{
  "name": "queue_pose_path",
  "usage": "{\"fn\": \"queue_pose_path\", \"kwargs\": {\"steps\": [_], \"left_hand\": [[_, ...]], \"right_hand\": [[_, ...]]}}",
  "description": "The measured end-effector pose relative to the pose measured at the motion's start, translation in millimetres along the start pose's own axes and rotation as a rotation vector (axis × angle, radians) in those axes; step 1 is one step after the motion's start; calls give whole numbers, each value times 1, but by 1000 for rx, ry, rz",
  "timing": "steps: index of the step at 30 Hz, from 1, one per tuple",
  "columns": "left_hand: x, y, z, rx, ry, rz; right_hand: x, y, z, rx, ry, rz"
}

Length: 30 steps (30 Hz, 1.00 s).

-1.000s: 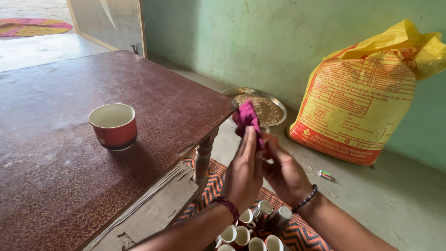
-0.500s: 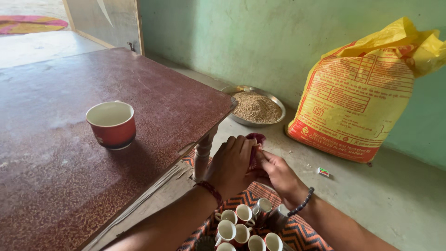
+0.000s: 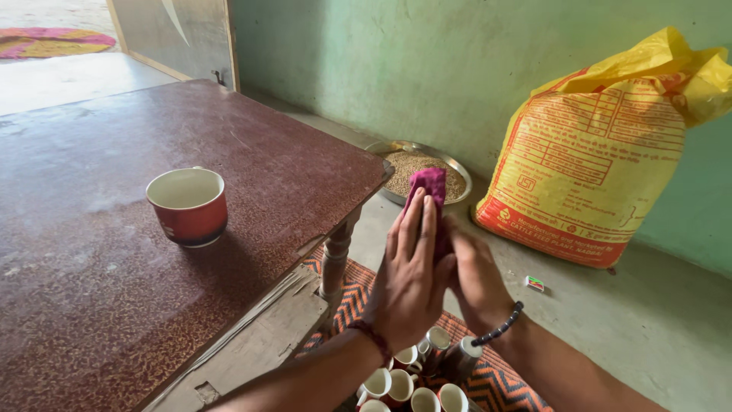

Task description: The person sits on a mat and repeatedly picks up red mugs and clear glasses from the floor, places them on a table, and wipes them with a purple cloth. The person arranges the items into groups on the table.

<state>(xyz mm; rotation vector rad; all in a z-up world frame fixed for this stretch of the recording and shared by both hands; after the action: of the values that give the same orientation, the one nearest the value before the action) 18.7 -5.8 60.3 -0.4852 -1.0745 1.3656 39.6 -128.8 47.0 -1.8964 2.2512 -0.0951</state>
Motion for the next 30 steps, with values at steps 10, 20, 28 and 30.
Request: {"fn": "queue_pose_path", "kwargs": {"steps": [10,20,28,30], "left_hand": [[28,-11,1,-447,-181,2],[-9,37,-38,-222,-87,-556],[-30,47,-35,-417,-191,-448],[-36,44,-42,-420,-312,-479]], "right_hand": [[17,-11,-3,-115,-355,64],[-39,-42,-88,406,-170,-181],[-169,-4,-113,669,701,-402],[-189,0,-114,727,860,-419]]}}
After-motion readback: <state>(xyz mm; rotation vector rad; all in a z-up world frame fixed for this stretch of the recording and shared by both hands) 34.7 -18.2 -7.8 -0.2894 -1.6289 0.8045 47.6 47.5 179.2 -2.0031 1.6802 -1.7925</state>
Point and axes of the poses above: each hand's wrist, its own y-axis away from the middle knuckle, its own x-axis out of the back of the hand, z = x × y, the point moved 6 cm from there along -y, towards the middle knuckle, and after that the axes turned 6 degrees about x, right-handed, at the moved point
